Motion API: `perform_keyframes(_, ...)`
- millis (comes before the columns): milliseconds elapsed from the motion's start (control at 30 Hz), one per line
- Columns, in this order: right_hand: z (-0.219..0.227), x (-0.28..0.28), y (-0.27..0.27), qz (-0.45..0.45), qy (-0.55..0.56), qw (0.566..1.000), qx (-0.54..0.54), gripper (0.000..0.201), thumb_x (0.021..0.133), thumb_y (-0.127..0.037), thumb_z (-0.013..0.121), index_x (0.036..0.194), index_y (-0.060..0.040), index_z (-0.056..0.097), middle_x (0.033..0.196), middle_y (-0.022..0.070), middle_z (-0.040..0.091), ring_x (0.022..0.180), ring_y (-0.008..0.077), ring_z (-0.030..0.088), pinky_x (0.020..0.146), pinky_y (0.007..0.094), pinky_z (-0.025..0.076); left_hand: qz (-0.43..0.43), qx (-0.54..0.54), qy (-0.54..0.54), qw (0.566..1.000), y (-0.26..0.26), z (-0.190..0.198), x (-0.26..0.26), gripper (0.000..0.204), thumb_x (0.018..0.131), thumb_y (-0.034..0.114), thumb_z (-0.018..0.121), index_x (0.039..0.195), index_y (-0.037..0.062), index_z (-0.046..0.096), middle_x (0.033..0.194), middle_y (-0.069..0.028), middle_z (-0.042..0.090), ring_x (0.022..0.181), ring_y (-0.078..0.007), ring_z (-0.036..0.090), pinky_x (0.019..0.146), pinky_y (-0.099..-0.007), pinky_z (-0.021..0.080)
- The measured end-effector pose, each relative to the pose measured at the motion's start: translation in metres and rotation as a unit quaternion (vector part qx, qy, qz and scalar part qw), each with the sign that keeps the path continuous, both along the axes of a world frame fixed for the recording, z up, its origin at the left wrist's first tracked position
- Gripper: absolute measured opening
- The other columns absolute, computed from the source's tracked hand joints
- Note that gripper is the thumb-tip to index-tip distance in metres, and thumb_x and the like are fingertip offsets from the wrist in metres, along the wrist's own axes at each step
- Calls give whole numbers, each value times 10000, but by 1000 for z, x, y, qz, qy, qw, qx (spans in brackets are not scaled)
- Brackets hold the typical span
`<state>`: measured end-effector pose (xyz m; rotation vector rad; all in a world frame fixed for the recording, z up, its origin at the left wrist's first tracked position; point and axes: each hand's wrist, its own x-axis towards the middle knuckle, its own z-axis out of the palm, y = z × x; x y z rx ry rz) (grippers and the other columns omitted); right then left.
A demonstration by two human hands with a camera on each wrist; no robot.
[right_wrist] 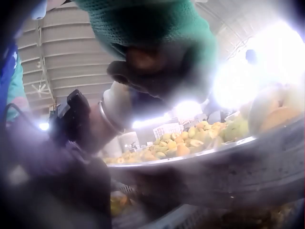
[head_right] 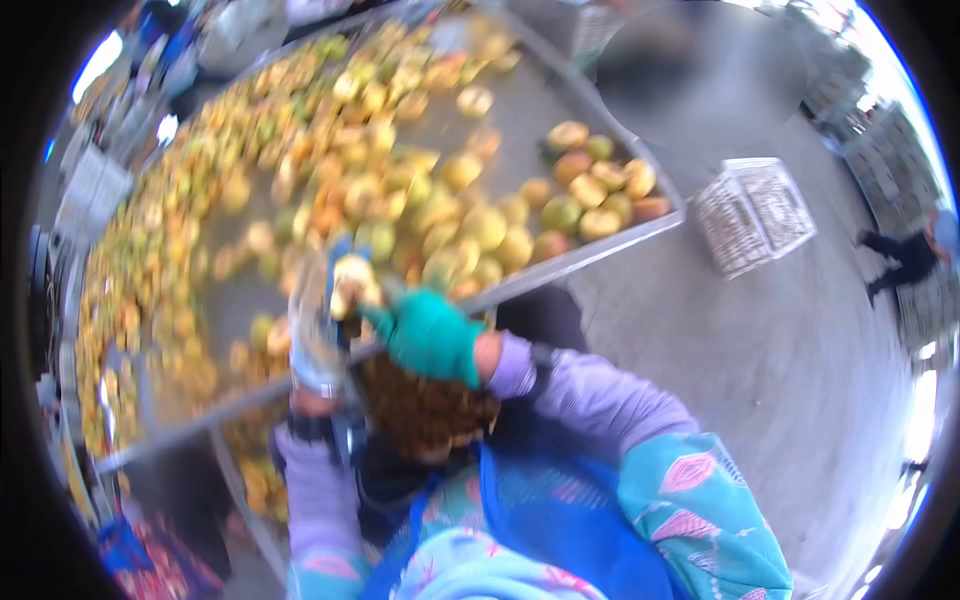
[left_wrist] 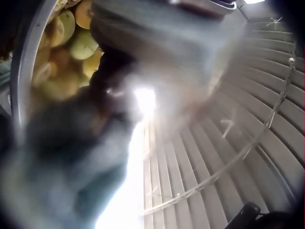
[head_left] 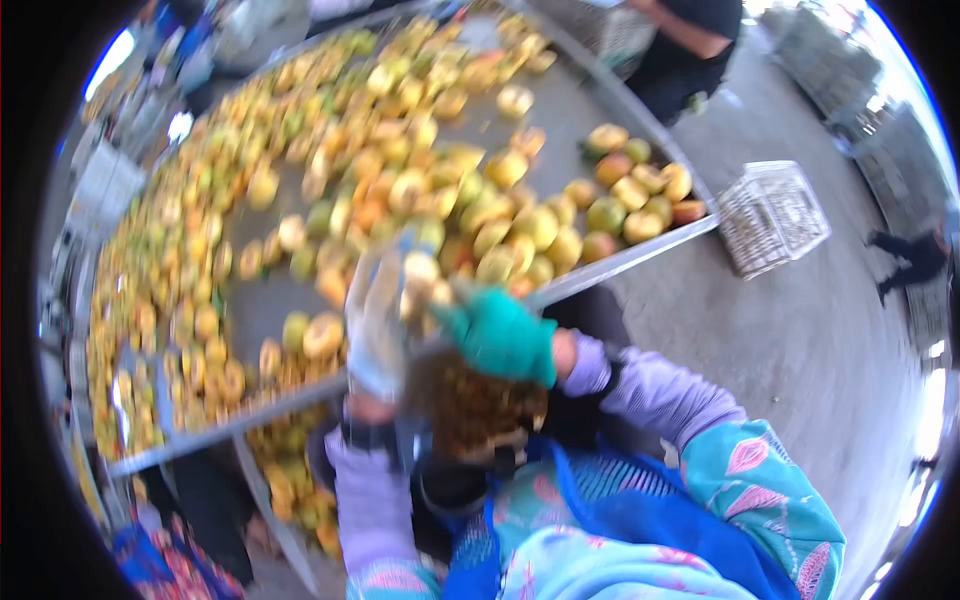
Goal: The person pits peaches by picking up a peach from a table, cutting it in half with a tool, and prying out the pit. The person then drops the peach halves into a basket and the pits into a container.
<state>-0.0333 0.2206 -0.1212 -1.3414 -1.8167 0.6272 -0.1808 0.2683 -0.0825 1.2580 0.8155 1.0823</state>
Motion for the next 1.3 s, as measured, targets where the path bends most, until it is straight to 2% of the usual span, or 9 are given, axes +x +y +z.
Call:
perform_keyframes(133,9,-6,3,-22,66,996,-58,328,994,-313,428,1078,-28,567,746,201,597,627,346,600,513,457,440,87,44,-27,995,2,-20,18,356,981,254,530,1229,1,562,1097,-74,628,887,-107,577,753,-250,489)
perform_keyframes(167,32,-9,-1,30,281,888,-362,356,996,-339,427,1063,-20,570,769,204,601,665,336,614,548,443,461,96,50,-47,993,6,-27,16,355,1010,273,475,1198,-10,577,1065,-62,634,824,-77,552,700,-223,469)
perform_keyframes(333,43,-22,-18,-7,282,928,-243,445,982,-415,427,1038,3,571,862,197,627,818,336,620,748,416,475,71,-48,-105,991,9,-15,17,390,1010,336,452,979,-21,605,917,-124,662,717,-184,622,636,-297,511)
perform_keyframes(700,41,-25,-35,35,475,766,-432,517,965,-566,388,803,-92,518,481,-3,432,327,99,423,260,247,337,-31,-116,5,993,9,-2,13,358,981,268,485,842,-45,589,747,-162,638,557,-216,609,530,-324,516)
perform_keyframes(800,23,-32,-36,219,732,470,-442,519,947,-601,403,784,-119,506,484,-35,402,319,79,376,253,236,316,-16,-97,1,995,7,-4,17,348,985,241,480,848,-53,607,774,-172,657,566,-210,620,540,-308,523)
perform_keyframes(900,18,-32,-37,190,649,608,-415,498,945,-603,410,785,-139,499,485,-60,380,331,65,361,254,228,300,8,-94,-3,996,-3,6,21,348,986,244,474,839,-44,603,768,-169,654,577,-217,624,548,-314,527)
perform_keyframes(1100,27,-31,-49,331,764,307,-462,467,968,-562,395,819,-131,494,489,-60,383,339,69,373,250,230,300,-42,-69,-5,997,-19,20,10,390,991,302,458,817,-27,574,724,-137,627,595,-228,629,561,-334,537)
perform_keyframes(1233,14,-39,-60,284,664,590,-362,536,986,-543,362,768,-86,536,508,-40,423,324,58,367,281,200,294,-5,-99,-44,994,-33,17,8,371,976,276,461,791,-26,572,707,-133,623,577,-234,621,558,-345,538)
perform_keyframes(1300,10,-35,-62,298,617,634,-359,583,982,-556,358,683,-82,520,503,-14,451,327,62,389,281,203,325,-9,-53,-23,998,-34,7,3,355,965,256,480,781,-32,580,707,-140,633,573,-225,617,562,-340,535)
